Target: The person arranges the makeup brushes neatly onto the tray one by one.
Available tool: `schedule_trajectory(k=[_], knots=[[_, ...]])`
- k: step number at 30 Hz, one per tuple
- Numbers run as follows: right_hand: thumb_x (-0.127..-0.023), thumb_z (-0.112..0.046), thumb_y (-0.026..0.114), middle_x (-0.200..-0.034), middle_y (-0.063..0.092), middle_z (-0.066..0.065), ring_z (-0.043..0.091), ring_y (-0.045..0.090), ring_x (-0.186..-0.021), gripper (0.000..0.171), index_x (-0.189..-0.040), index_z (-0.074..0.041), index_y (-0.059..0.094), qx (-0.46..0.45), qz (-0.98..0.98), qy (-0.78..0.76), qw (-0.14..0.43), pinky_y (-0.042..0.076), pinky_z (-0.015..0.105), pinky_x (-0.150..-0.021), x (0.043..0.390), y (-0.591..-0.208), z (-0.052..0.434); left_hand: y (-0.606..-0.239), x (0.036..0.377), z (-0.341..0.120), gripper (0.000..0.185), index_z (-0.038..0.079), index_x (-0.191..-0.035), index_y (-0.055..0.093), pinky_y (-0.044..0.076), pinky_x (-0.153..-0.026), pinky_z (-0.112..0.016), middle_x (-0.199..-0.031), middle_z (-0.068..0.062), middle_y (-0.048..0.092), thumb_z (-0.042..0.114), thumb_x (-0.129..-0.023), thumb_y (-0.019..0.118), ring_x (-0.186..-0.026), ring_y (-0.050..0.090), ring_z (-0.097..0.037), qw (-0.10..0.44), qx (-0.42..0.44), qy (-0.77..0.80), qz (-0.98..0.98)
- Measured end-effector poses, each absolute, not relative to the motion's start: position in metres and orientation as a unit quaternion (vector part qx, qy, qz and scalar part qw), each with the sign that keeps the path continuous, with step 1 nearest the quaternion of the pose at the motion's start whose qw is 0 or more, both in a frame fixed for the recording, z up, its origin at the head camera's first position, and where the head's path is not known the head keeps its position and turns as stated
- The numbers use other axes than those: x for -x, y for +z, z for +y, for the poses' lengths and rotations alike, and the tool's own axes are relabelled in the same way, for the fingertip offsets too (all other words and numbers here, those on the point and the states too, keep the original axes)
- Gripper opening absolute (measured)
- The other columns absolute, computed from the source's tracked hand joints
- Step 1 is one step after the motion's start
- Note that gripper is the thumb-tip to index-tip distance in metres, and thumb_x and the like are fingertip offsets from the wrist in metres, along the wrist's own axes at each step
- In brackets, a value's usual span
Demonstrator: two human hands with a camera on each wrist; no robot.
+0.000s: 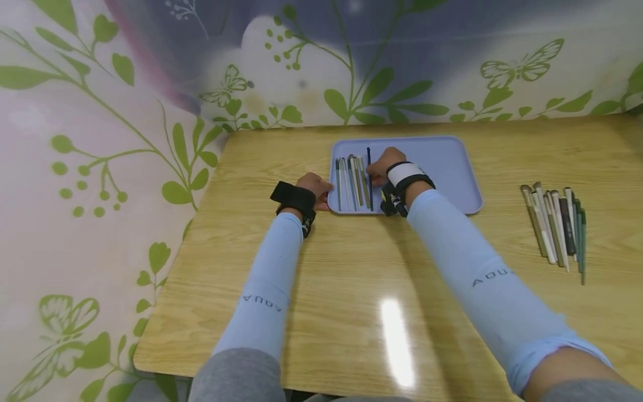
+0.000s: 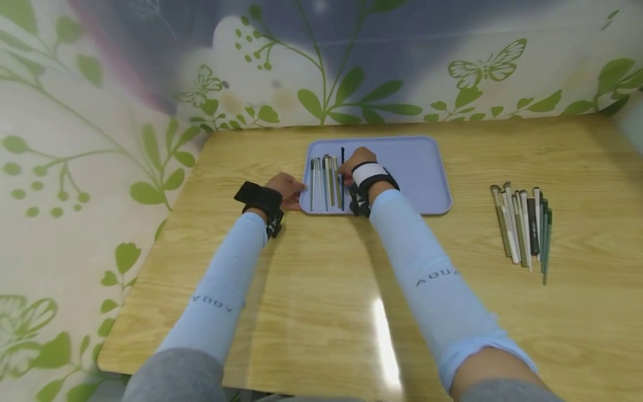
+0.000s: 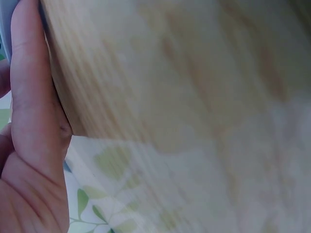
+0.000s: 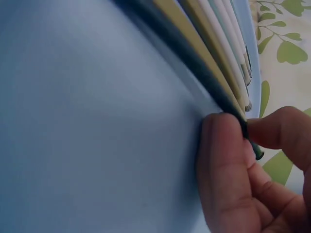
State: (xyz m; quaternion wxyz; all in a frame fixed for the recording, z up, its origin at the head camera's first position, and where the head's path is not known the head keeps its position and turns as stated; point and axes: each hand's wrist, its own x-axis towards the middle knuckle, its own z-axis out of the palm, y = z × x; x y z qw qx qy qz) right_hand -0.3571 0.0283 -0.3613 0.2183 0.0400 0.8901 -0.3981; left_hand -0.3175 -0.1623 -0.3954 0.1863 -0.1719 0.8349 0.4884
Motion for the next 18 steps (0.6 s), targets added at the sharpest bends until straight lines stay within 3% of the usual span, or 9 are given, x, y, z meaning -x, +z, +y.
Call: schedule_trajectory(k=[7, 18], knots=[[-0.076, -0.022, 0.057, -0.044, 0.056, -0.002, 0.006, 0.055, -0.039, 0.024, -0.079, 0.001, 0.064, -0.003, 0.927, -0.317, 0.198, 0.052, 0.022, -0.058, 0.347, -0.351, 0.024, -0.396, 0.32, -0.16, 0.016, 0.003, -0.087, 0.057, 0.053, -0.048, -0.03, -0.053, -0.004, 0.049, 0.018, -0.081, 0.055, -0.038, 0.05, -0.012, 0.185, 0.174, 0.497, 0.83], [-0.077, -0.018, 0.058, -0.043, 0.053, -0.002, 0.005, 0.051, -0.035, 0.019, -0.075, 0.0, 0.064, -0.005, 0.946, -0.28, 0.163, 0.05, 0.021, -0.048, 0.334, -0.344, 0.013, -0.396, 0.318, -0.161, 0.017, 0.003, -0.087, 0.057, 0.052, -0.047, -0.031, -0.051, -0.005, 0.048, 0.018, -0.081, 0.056, -0.037, 0.049, -0.013, 0.182, 0.177, 0.498, 0.829]])
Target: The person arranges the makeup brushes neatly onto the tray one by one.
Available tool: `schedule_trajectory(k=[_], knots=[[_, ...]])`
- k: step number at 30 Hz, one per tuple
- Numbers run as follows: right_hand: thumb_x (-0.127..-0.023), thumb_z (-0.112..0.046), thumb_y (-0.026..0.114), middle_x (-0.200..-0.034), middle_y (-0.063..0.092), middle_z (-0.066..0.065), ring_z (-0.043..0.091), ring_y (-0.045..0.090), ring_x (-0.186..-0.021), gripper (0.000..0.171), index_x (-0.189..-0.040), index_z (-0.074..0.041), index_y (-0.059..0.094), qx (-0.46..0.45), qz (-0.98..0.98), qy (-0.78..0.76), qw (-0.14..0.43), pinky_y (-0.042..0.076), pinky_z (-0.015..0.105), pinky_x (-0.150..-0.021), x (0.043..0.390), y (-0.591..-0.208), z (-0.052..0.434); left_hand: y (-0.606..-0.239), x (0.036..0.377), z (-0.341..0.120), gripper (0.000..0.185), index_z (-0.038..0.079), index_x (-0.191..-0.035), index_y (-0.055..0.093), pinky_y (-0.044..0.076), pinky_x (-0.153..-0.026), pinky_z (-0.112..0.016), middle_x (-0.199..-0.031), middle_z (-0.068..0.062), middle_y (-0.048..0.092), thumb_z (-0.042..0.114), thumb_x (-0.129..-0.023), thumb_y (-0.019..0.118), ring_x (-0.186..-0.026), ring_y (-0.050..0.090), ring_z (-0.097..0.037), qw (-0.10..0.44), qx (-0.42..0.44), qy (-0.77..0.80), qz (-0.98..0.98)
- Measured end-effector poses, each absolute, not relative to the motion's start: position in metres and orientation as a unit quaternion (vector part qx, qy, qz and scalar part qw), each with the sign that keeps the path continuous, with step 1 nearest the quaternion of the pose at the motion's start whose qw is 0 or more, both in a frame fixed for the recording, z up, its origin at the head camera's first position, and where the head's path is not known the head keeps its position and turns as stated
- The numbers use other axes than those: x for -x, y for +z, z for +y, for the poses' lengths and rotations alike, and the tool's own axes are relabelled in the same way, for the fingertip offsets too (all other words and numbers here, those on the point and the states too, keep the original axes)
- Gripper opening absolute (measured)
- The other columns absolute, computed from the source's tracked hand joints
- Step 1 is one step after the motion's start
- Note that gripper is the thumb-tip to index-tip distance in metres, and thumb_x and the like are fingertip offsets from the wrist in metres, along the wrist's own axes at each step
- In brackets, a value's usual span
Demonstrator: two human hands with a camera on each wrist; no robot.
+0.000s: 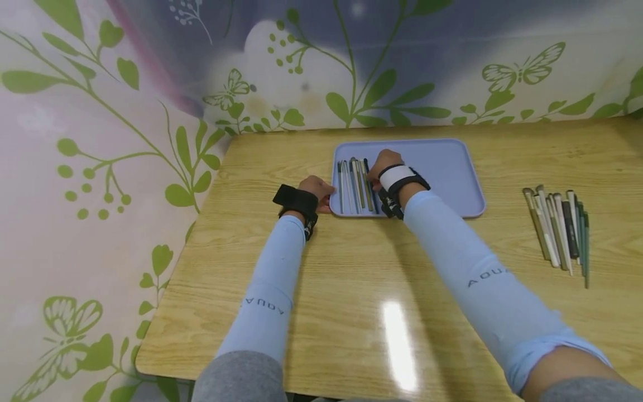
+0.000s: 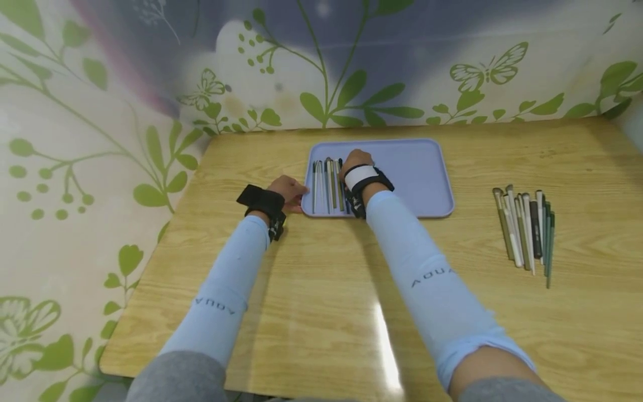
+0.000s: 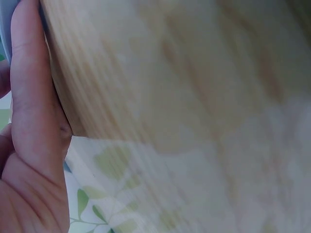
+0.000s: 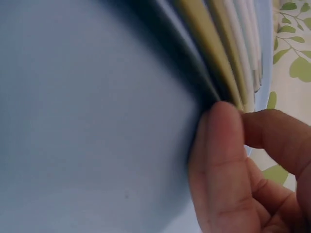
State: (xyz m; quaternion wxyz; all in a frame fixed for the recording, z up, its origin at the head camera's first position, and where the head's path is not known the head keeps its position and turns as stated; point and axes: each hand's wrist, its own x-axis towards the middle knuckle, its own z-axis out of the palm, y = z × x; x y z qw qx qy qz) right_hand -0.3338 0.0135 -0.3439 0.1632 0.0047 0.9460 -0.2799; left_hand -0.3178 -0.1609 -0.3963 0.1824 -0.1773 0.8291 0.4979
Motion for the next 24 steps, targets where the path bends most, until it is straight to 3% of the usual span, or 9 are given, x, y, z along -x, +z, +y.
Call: schedule_trajectory(k=[9, 16, 21, 24], knots=[[-0.076, -0.027, 0.06, -0.055, 0.06, 0.0, 0.011, 0.06, -0.047, 0.029, -0.084, 0.001, 0.062, -0.002, 0.921, -0.355, 0.157, 0.053, 0.024, -0.054, 0.347, -0.347, 0.057, -0.402, 0.324, -0.162, 0.019, 0.004, -0.091, 0.059, 0.053, -0.05, -0.031, -0.055, -0.005, 0.051, 0.02, -0.081, 0.056, -0.038, 0.052, -0.013, 0.196, 0.175, 0.484, 0.835], [-0.082, -0.022, 0.051, -0.056, 0.062, 0.0, 0.008, 0.06, -0.048, 0.03, -0.093, 0.003, 0.062, 0.009, 0.947, -0.315, 0.054, 0.048, 0.021, -0.055, 0.319, -0.318, 0.155, -0.4, 0.325, -0.161, 0.017, 0.003, -0.087, 0.058, 0.052, -0.047, -0.029, -0.052, -0.003, 0.05, 0.019, -0.081, 0.056, -0.038, 0.05, -0.012, 0.177, 0.17, 0.475, 0.845], [-0.077, -0.019, 0.054, -0.046, 0.057, 0.006, 0.015, 0.054, -0.042, 0.029, -0.069, 0.007, 0.064, -0.051, 0.979, -0.196, 0.004, 0.044, 0.029, -0.043, 0.286, -0.32, 0.226, -0.399, 0.326, -0.16, 0.019, 0.002, -0.08, 0.056, 0.051, -0.044, -0.029, -0.048, -0.002, 0.051, 0.02, -0.081, 0.055, -0.038, 0.051, -0.012, 0.19, 0.147, 0.47, 0.849], [-0.075, -0.019, 0.056, -0.047, 0.053, 0.011, 0.022, 0.049, -0.045, 0.032, -0.057, 0.008, 0.059, -0.072, 0.986, -0.148, 0.015, 0.04, 0.032, -0.038, 0.268, -0.33, 0.249, -0.399, 0.326, -0.16, 0.017, 0.003, -0.077, 0.054, 0.051, -0.043, -0.028, -0.047, -0.002, 0.05, 0.019, -0.081, 0.055, -0.037, 0.051, -0.012, 0.198, 0.153, 0.478, 0.842]])
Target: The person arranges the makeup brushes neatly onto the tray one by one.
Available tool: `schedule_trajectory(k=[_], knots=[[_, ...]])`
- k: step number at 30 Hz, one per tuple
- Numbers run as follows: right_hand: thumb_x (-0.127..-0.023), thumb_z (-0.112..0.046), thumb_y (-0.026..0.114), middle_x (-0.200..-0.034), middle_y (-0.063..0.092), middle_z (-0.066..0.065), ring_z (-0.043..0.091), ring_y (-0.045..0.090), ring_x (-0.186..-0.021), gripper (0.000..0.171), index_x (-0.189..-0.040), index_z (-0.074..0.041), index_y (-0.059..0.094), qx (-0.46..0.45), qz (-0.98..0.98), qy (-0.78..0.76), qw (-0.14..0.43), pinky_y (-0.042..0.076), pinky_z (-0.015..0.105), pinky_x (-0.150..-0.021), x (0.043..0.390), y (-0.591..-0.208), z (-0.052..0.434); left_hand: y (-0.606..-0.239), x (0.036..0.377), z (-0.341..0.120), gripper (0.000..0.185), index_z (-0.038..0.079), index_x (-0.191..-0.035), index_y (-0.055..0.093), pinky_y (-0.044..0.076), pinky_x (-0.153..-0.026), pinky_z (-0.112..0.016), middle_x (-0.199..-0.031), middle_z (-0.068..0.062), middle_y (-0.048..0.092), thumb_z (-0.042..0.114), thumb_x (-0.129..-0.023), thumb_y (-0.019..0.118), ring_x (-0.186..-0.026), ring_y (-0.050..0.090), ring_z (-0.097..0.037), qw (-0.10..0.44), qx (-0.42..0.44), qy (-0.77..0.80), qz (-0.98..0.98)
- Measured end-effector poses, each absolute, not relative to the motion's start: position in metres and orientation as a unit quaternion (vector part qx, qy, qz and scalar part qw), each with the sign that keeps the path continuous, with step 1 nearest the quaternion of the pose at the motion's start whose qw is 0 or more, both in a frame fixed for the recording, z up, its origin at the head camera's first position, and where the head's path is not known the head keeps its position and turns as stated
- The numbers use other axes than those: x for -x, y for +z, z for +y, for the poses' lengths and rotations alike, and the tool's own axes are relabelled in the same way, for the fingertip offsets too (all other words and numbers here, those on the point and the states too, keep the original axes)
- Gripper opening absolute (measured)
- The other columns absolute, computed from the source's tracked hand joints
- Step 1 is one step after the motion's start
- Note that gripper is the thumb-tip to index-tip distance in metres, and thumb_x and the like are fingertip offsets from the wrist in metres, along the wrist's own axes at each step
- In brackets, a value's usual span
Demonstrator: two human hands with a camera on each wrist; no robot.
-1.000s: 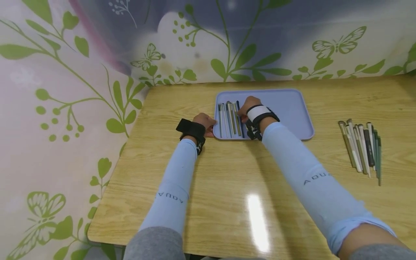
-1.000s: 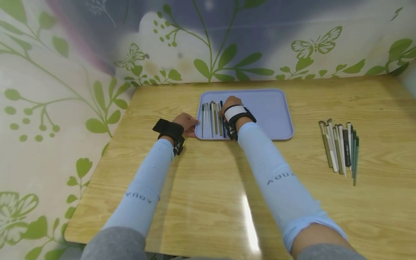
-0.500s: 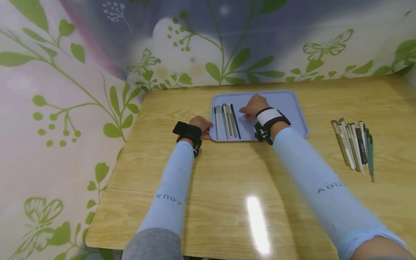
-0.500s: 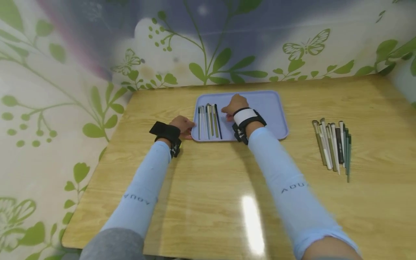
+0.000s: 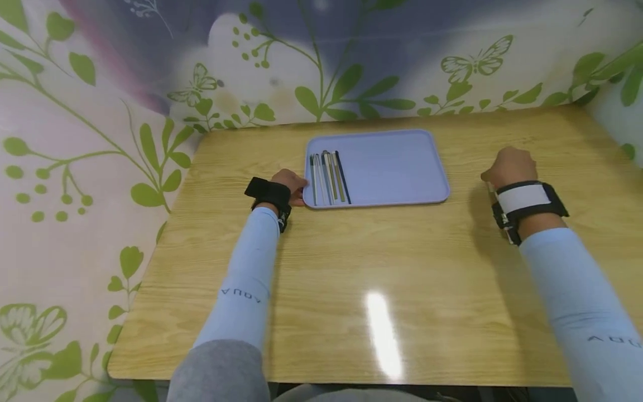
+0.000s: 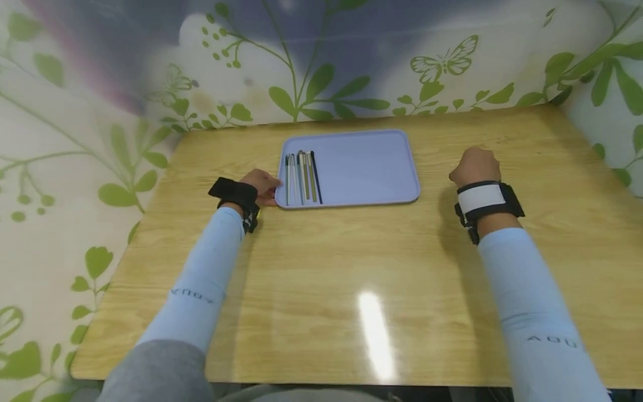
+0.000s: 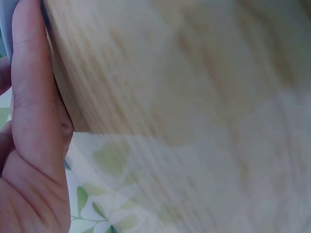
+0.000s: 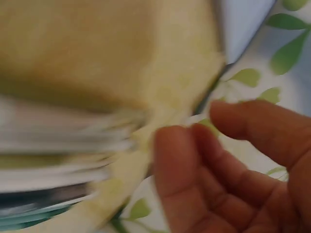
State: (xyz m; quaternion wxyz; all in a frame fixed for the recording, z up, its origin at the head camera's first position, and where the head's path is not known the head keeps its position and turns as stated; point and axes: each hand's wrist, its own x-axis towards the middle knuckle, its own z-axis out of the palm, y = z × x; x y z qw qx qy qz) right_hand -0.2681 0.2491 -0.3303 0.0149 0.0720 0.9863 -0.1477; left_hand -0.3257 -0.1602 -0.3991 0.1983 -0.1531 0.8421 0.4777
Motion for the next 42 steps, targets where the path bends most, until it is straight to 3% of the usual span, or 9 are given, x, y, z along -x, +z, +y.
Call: schedule_trajectory(k=[6, 10, 14, 21, 26, 33, 42], knots=[[-0.067, -0.01, 0.056, -0.061, 0.051, 0.017, 0.028, 0.045, -0.054, 0.017, -0.072, 0.007, 0.057, -0.06, 0.99, -0.128, 0.017, 0.038, 0.033, -0.039, 0.256, -0.347, 0.258, -0.394, 0.326, -0.164, 0.017, 0.002, -0.076, 0.054, 0.049, -0.04, -0.027, -0.044, -0.001, 0.049, 0.018, -0.08, 0.055, -0.035, 0.049, -0.011, 0.185, 0.142, 0.466, 0.854], [-0.064, -0.005, 0.055, -0.062, 0.053, 0.019, 0.029, 0.046, -0.054, 0.015, -0.072, 0.008, 0.057, -0.066, 0.99, -0.124, 0.017, 0.038, 0.034, -0.039, 0.253, -0.351, 0.258, -0.396, 0.326, -0.163, 0.017, 0.003, -0.077, 0.054, 0.049, -0.041, -0.027, -0.046, 0.0, 0.049, 0.02, -0.08, 0.055, -0.037, 0.049, -0.011, 0.184, 0.132, 0.45, 0.864], [-0.067, -0.005, 0.053, -0.059, 0.05, 0.02, 0.029, 0.046, -0.051, 0.014, -0.064, 0.008, 0.055, -0.078, 0.992, -0.101, 0.024, 0.038, 0.035, -0.037, 0.252, -0.353, 0.254, -0.4, 0.325, -0.163, 0.019, 0.004, -0.076, 0.056, 0.049, -0.042, -0.026, -0.047, 0.001, 0.05, 0.022, -0.08, 0.055, -0.038, 0.049, -0.01, 0.185, 0.126, 0.437, 0.871], [-0.077, -0.006, 0.046, -0.067, 0.055, 0.029, 0.033, 0.051, -0.053, 0.021, -0.066, 0.01, 0.056, -0.072, 0.995, -0.071, 0.005, 0.04, 0.04, -0.038, 0.253, -0.357, 0.246, -0.39, 0.32, -0.158, 0.017, 0.004, -0.074, 0.053, 0.05, -0.042, -0.027, -0.047, -0.001, 0.05, 0.019, -0.081, 0.054, -0.038, 0.05, -0.012, 0.193, 0.141, 0.453, 0.859], [-0.081, -0.005, 0.041, -0.065, 0.056, 0.026, 0.028, 0.05, -0.05, 0.025, -0.07, 0.01, 0.058, -0.085, 0.996, -0.034, 0.012, 0.04, 0.036, -0.035, 0.253, -0.358, 0.239, -0.392, 0.319, -0.159, 0.018, 0.004, -0.074, 0.054, 0.049, -0.041, -0.026, -0.047, -0.001, 0.05, 0.02, -0.081, 0.054, -0.037, 0.049, -0.011, 0.187, 0.137, 0.454, 0.86], [-0.079, -0.003, 0.039, -0.056, 0.054, 0.02, 0.023, 0.047, -0.045, 0.026, -0.06, 0.006, 0.054, -0.077, 0.997, 0.001, -0.012, 0.038, 0.033, -0.033, 0.255, -0.362, 0.229, -0.392, 0.318, -0.157, 0.018, 0.004, -0.074, 0.055, 0.049, -0.042, -0.026, -0.048, 0.0, 0.05, 0.021, -0.081, 0.054, -0.038, 0.049, -0.011, 0.182, 0.139, 0.444, 0.866], [-0.08, -0.003, 0.037, -0.058, 0.052, 0.02, 0.026, 0.047, -0.047, 0.025, -0.063, 0.004, 0.053, -0.081, 0.997, -0.006, -0.012, 0.038, 0.036, -0.035, 0.258, -0.363, 0.228, -0.399, 0.323, -0.16, 0.019, 0.004, -0.073, 0.055, 0.051, -0.044, -0.028, -0.051, -0.001, 0.051, 0.021, -0.081, 0.055, -0.039, 0.051, -0.012, 0.177, 0.144, 0.449, 0.864]])
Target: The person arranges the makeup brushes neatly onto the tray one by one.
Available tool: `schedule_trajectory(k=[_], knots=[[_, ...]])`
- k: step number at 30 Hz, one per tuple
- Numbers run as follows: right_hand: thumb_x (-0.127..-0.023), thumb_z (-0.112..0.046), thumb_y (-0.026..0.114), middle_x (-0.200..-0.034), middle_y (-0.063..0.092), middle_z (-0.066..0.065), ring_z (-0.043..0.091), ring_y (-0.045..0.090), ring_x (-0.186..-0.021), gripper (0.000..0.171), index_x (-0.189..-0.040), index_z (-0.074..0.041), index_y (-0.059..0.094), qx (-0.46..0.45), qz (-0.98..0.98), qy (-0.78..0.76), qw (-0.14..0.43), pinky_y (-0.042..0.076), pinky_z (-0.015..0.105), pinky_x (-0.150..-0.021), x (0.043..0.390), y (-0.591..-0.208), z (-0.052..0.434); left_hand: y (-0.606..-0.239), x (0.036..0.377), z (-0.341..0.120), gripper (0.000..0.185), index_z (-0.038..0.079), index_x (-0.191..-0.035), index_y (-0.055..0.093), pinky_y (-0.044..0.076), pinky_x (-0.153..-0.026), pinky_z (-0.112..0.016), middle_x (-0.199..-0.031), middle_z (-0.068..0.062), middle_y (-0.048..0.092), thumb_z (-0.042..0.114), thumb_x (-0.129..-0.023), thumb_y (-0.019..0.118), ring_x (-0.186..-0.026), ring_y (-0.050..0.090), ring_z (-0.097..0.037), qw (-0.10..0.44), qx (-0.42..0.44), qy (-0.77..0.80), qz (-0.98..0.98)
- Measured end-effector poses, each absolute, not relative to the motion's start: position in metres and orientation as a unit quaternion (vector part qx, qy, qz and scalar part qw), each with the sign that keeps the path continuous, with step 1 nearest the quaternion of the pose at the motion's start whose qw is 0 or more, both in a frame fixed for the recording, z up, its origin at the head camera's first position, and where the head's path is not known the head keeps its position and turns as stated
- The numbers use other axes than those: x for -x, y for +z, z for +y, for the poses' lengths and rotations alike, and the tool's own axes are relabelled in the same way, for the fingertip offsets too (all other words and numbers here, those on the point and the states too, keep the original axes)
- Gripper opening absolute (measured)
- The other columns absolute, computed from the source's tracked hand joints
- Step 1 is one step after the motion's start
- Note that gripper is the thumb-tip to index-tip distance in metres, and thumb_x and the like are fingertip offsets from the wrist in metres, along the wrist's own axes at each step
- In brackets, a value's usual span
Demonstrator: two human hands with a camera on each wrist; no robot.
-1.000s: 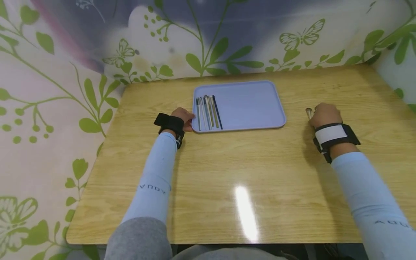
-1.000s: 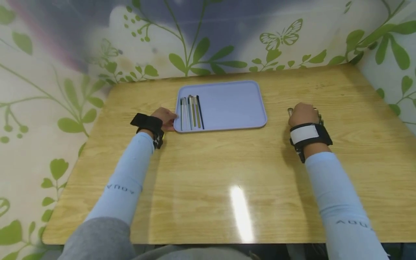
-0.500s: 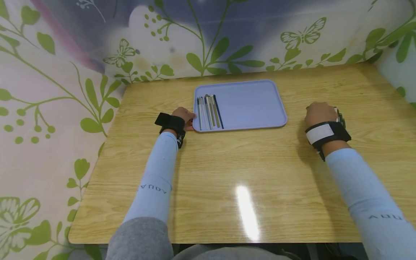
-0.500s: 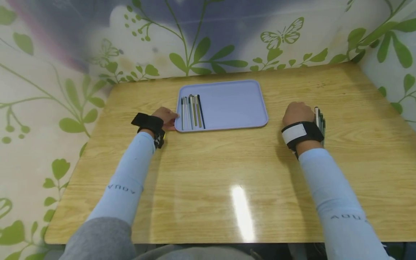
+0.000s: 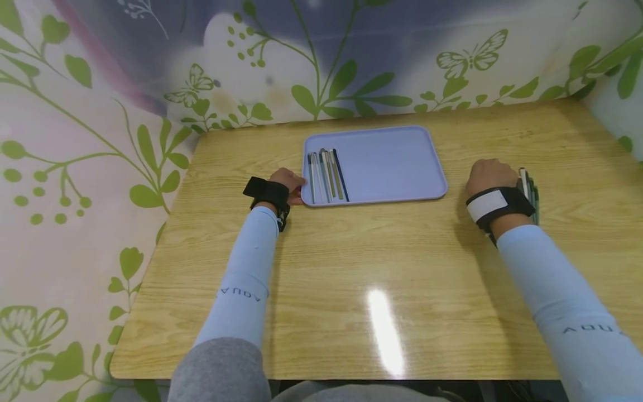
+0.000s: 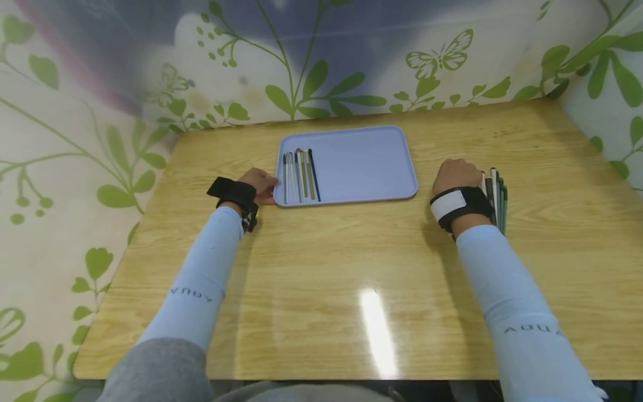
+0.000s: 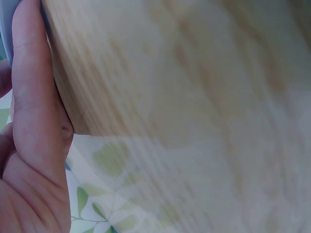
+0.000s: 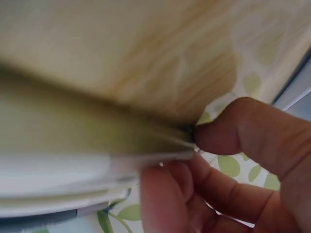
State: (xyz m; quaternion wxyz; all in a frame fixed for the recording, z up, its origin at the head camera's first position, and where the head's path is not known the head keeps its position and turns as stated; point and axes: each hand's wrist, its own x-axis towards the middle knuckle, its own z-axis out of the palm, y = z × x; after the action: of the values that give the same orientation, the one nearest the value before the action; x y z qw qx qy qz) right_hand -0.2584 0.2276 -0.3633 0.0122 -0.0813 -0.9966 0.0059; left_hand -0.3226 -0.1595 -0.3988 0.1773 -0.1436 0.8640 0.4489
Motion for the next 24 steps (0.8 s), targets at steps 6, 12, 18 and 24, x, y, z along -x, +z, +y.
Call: schedule_trajectory(k=[6, 12, 18, 24], knots=[[-0.083, -0.011, 0.037, -0.07, 0.055, 0.026, 0.031, 0.052, -0.056, 0.028, -0.073, 0.008, 0.056, 0.096, -0.995, 0.022, -0.008, 0.04, 0.038, -0.04, 0.271, -0.353, 0.226, -0.402, 0.327, -0.161, 0.02, 0.005, -0.074, 0.056, 0.05, -0.043, -0.027, -0.05, 0.0, 0.051, 0.023, -0.081, 0.055, -0.038, 0.05, -0.011, 0.177, 0.142, 0.426, 0.876], [-0.081, -0.012, 0.04, -0.076, 0.055, 0.027, 0.032, 0.052, -0.063, 0.027, -0.075, 0.008, 0.056, 0.106, -0.994, 0.03, -0.021, 0.042, 0.037, -0.043, 0.276, -0.34, 0.223, -0.404, 0.329, -0.164, 0.02, 0.005, -0.074, 0.058, 0.05, -0.044, -0.026, -0.049, 0.001, 0.051, 0.024, -0.08, 0.056, -0.04, 0.05, -0.009, 0.165, 0.126, 0.42, 0.883], [-0.08, -0.007, 0.04, -0.062, 0.053, 0.023, 0.028, 0.048, -0.049, 0.025, -0.065, 0.008, 0.055, 0.093, -0.994, 0.053, -0.014, 0.038, 0.035, -0.035, 0.263, -0.349, 0.224, -0.403, 0.327, -0.163, 0.022, 0.004, -0.072, 0.057, 0.05, -0.044, -0.027, -0.049, 0.001, 0.051, 0.024, -0.081, 0.055, -0.039, 0.05, -0.01, 0.176, 0.126, 0.423, 0.88], [-0.078, -0.011, 0.045, -0.063, 0.052, 0.022, 0.03, 0.048, -0.052, 0.023, -0.066, 0.006, 0.054, 0.087, -0.994, 0.071, -0.01, 0.038, 0.036, -0.036, 0.269, -0.341, 0.225, -0.4, 0.326, -0.161, 0.019, 0.004, -0.075, 0.057, 0.05, -0.044, -0.027, -0.05, 0.0, 0.05, 0.022, -0.081, 0.055, -0.039, 0.05, -0.01, 0.177, 0.139, 0.437, 0.871]])
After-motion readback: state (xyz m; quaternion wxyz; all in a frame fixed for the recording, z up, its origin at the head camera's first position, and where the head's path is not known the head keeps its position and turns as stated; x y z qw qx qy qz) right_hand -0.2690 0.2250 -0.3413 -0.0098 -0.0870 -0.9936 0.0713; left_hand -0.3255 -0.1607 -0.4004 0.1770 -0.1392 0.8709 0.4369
